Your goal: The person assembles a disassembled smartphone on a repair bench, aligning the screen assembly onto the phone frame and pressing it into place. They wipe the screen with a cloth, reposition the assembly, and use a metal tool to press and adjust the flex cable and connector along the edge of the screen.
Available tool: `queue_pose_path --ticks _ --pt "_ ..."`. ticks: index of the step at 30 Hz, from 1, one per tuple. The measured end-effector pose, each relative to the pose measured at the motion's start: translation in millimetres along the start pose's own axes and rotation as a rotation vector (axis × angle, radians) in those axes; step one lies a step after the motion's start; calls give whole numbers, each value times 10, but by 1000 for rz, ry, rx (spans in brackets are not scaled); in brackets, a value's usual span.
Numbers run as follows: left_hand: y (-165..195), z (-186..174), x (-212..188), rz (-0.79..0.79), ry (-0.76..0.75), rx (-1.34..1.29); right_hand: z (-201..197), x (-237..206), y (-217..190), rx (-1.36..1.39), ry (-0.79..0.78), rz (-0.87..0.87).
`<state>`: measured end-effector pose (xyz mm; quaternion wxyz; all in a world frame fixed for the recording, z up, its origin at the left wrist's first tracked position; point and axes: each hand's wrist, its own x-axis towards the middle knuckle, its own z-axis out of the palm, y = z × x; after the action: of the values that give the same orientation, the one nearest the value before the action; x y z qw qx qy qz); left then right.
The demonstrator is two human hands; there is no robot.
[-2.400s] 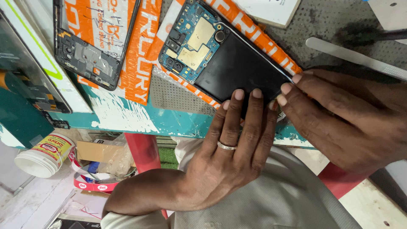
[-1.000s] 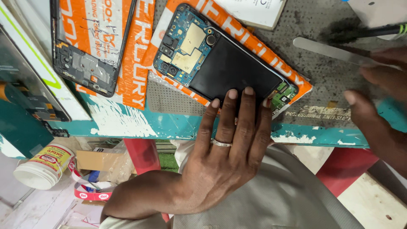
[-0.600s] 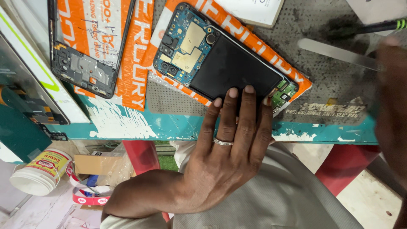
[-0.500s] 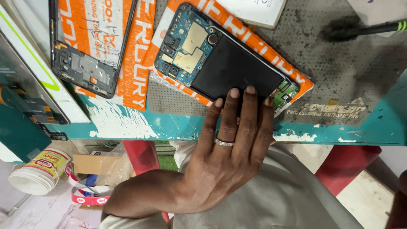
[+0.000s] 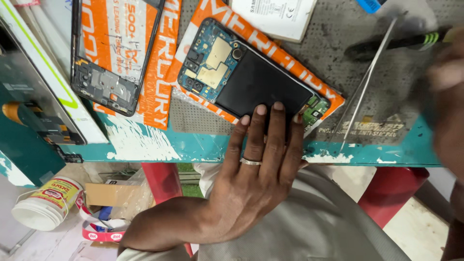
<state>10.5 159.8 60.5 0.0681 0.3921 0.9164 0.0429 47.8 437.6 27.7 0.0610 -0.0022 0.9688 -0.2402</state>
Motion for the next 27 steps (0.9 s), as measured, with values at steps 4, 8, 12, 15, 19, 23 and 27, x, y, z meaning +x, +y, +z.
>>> queue_pose_path --ticks 4,8,12,15,19,23,27 --pt "3 10 -5 -12 -8 -20 -21 -5 -213 104 -72 94" --pt "14 21 -18 -18 -9 -29 -41 128 -360 251 -167 89" --pt "9 6 -28 -10 -14 -13 -85 244 -427 403 -193 138" --pt "7 15 -1 -17 7 -9 -123 252 -405 367 -226 132" --pt "4 14 -11 -8 11 -4 -88 171 -211 447 -301 237" --pt "1 29 -27 -4 3 -18 -68 75 222 559 -342 187" --pt "2 31 -25 -12 8 -24 78 219 843 960 -392 255"
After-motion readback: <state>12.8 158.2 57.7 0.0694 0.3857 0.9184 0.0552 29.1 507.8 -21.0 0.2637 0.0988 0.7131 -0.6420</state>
